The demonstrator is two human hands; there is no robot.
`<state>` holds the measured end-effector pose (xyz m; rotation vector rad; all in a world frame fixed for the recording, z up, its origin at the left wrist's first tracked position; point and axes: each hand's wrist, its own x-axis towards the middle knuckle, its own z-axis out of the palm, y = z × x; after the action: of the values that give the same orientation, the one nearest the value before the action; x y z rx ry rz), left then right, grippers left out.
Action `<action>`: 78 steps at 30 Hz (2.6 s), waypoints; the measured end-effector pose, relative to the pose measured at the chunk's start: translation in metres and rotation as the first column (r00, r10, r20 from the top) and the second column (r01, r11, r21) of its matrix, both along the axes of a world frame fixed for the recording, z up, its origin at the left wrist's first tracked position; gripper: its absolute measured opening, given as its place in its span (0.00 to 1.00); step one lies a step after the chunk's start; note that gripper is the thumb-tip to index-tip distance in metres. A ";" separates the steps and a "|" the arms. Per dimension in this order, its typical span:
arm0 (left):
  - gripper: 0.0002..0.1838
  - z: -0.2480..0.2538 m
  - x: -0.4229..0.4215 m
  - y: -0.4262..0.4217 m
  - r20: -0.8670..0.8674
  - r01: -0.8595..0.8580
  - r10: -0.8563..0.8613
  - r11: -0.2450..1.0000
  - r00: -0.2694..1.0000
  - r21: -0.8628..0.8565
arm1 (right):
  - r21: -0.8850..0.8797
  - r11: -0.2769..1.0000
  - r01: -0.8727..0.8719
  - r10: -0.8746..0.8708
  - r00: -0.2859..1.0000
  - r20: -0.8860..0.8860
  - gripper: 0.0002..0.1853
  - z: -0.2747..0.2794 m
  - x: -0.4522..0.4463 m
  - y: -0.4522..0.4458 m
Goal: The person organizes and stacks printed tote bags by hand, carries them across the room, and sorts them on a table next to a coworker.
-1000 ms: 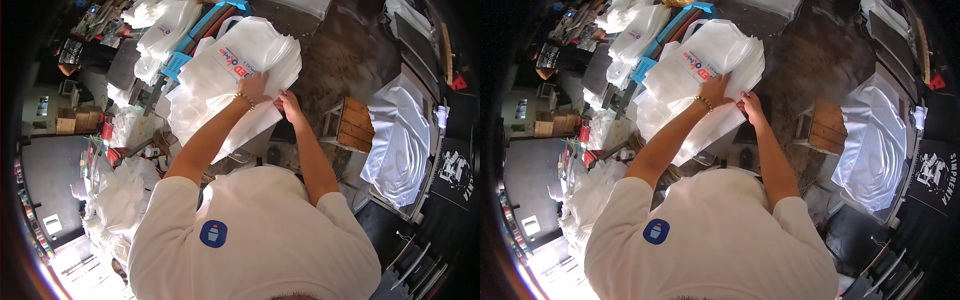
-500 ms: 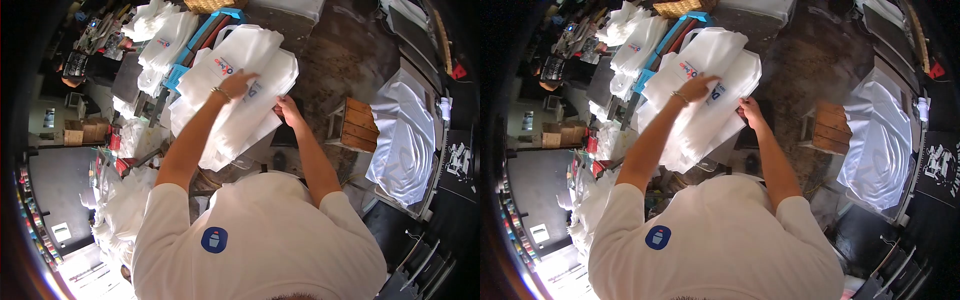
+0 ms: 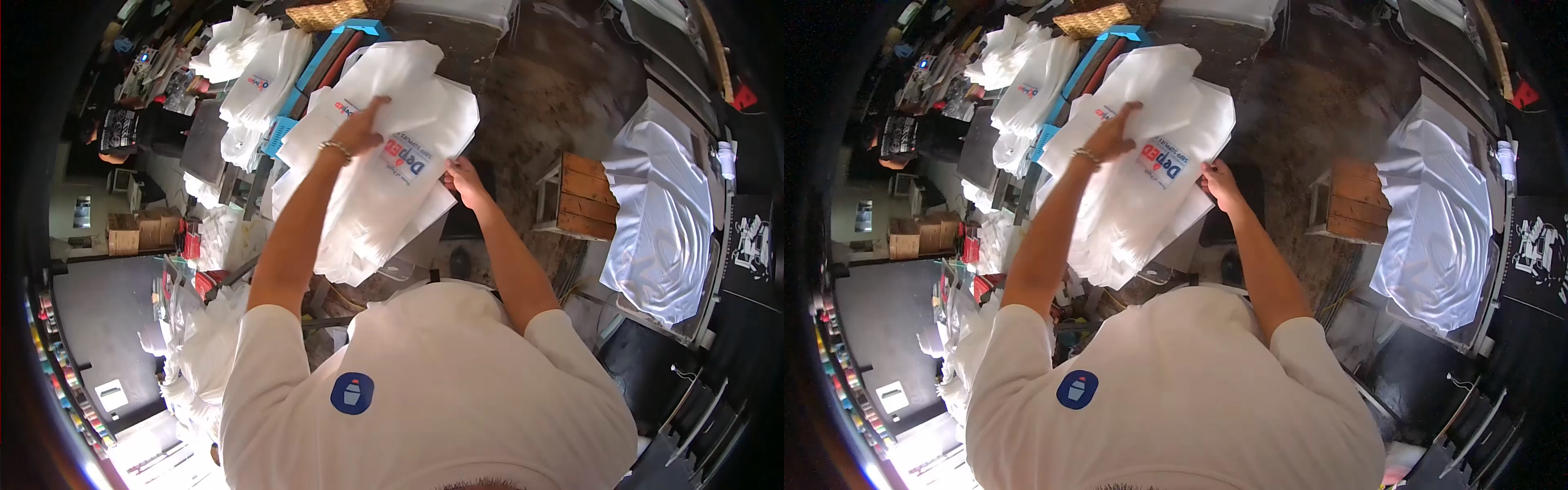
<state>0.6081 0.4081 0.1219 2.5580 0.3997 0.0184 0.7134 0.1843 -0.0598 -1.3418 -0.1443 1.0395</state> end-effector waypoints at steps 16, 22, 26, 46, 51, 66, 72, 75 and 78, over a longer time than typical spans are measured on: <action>0.27 -0.061 0.002 -0.097 -0.178 0.078 -0.012 0.925 0.984 0.372 | 0.036 0.997 -0.075 0.076 0.996 -0.037 0.23 -0.006 0.004 -0.004; 0.38 -0.059 -0.001 -0.103 -0.152 0.070 0.000 0.885 0.988 0.460 | 0.017 0.998 -0.060 0.060 0.998 -0.007 0.26 0.005 0.001 -0.003; 0.44 -0.049 0.004 -0.090 -0.201 -0.039 0.081 0.978 0.976 0.203 | 0.045 0.997 -0.062 0.061 0.998 0.026 0.26 0.001 0.000 -0.006; 0.30 -0.093 0.009 -0.098 -0.087 -0.238 0.292 0.890 0.952 0.389 | -0.024 0.998 -0.063 0.064 0.998 0.029 0.09 0.009 0.038 0.025; 0.23 -0.033 -0.013 -0.080 -0.256 -0.066 0.134 0.964 0.957 0.257 | 0.167 0.983 -0.078 0.081 0.997 -0.014 0.06 0.041 0.011 0.013; 0.27 -0.078 -0.174 -0.150 -0.026 -0.040 0.059 0.877 0.998 0.479 | 0.000 0.994 0.107 -0.102 0.943 -0.316 0.29 0.067 0.004 -0.090; 0.30 -0.091 -0.171 -0.162 -0.084 -0.150 0.196 0.913 0.977 0.380 | -0.044 0.980 -0.192 0.195 0.978 0.078 0.45 0.079 0.019 -0.047; 0.31 -0.112 -0.182 -0.171 0.175 -0.276 0.225 0.887 0.959 0.370 | -0.275 0.925 -0.261 0.353 0.857 0.375 0.48 0.073 0.002 -0.051; 0.33 -0.101 -0.196 -0.175 0.151 -0.255 0.216 0.908 0.965 0.333 | -0.266 0.947 -0.181 0.287 0.848 0.446 0.48 0.051 -0.011 -0.058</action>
<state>0.4120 0.2328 0.0205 2.8220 0.7172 0.3497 0.7026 0.1263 -0.0085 -1.8009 -0.5983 0.9207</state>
